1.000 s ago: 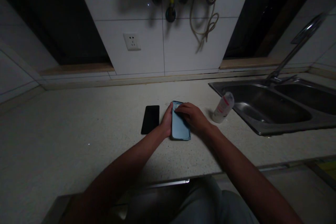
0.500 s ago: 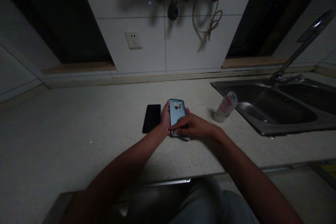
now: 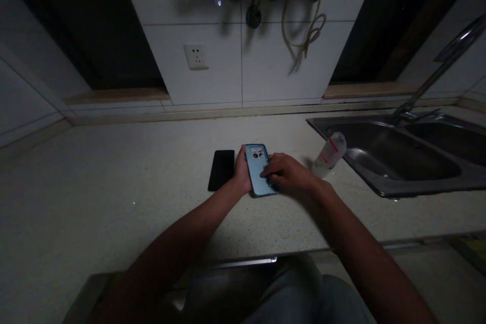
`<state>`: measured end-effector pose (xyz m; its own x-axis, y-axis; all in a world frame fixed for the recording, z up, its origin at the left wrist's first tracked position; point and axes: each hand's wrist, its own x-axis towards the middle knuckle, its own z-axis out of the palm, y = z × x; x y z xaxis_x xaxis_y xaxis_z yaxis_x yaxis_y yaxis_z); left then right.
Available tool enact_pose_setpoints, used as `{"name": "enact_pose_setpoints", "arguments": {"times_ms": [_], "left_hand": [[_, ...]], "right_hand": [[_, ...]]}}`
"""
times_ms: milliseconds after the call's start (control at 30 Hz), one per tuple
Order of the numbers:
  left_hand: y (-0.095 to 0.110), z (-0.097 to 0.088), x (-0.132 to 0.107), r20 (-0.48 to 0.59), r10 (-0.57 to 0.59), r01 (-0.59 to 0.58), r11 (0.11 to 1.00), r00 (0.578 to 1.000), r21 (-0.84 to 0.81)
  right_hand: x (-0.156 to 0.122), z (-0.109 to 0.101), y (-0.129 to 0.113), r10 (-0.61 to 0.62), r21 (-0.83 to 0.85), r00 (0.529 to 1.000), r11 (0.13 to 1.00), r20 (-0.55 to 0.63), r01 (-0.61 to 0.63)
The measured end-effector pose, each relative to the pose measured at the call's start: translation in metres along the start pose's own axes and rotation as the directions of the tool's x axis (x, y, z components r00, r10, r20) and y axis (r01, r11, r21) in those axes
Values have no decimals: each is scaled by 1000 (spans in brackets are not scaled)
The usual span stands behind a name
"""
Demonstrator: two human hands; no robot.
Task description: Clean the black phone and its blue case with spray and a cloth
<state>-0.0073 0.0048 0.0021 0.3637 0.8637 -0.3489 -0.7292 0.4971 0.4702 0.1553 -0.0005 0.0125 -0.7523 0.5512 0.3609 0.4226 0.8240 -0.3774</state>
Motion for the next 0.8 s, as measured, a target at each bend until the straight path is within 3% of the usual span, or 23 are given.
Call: {"name": "enact_pose_setpoints", "arguments": {"times_ms": [133,267,533,800], "left_hand": [[1,-1,0,11,4,-4,1000,1000,11],[0,-6,4,44,-11,11,1000,999,7],[-4,-5,2,128,-109,93,988,986,126],[1,-4,-6,161,-143,121,982,977,142]], "right_hand": [[0,4,10,49,-151,991,986,-123,-67],[0,9,15,93,-191,966,971,-241,-141],[-2,13,21,194,-60,838,964,-510,-260],[1,19,18,265,83,776,960,-573,-267]]}}
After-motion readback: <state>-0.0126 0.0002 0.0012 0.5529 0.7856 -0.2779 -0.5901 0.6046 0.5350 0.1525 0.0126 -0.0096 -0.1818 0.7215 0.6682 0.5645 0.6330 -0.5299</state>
